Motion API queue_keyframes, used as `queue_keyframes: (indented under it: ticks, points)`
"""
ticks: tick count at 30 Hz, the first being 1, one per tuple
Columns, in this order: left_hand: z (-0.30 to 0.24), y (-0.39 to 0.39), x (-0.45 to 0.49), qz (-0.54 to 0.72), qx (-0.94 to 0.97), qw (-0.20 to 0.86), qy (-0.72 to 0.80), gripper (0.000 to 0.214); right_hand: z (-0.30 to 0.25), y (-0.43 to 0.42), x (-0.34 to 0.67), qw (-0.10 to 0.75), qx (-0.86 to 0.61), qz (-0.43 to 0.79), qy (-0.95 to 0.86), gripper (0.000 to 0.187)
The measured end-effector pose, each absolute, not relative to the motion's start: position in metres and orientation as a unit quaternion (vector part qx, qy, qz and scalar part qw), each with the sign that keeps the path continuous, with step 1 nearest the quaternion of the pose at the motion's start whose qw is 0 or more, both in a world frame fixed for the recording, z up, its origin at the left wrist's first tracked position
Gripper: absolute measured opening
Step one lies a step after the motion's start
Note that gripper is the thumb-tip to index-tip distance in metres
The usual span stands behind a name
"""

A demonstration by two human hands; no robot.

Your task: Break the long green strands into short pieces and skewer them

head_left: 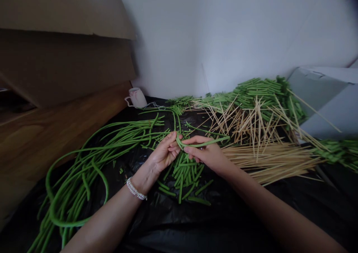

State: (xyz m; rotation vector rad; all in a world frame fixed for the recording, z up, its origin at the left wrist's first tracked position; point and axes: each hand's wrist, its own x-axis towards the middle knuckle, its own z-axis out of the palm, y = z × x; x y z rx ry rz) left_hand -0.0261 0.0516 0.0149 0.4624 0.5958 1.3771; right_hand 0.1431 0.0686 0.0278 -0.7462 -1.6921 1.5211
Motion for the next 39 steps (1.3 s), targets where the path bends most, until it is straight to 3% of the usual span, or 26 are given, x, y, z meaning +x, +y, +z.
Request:
queue_keyframes:
  ticks: [11,20,27,39]
  points:
    - [0.012,0.048,-0.024,0.532,0.365,0.647,0.407,0.026,0.034,0.073,0.151,0.334,-0.305,0.625,-0.637,0.018]
    - [0.02,0.037,-0.022,0.449,0.469,0.674,0.354,0.027,0.035,0.085,0.157,0.393,-0.31,0.667,-0.552,0.024]
    - [0.02,0.034,-0.025,0.408,0.446,0.722,0.336,0.029,0.038,0.087,0.159,0.392,-0.302,0.637,-0.591,0.022]
    - [0.009,0.049,-0.023,0.559,0.276,0.715,0.317,0.018,0.035,0.073,0.148,0.458,-0.312,0.458,-0.696,0.017]
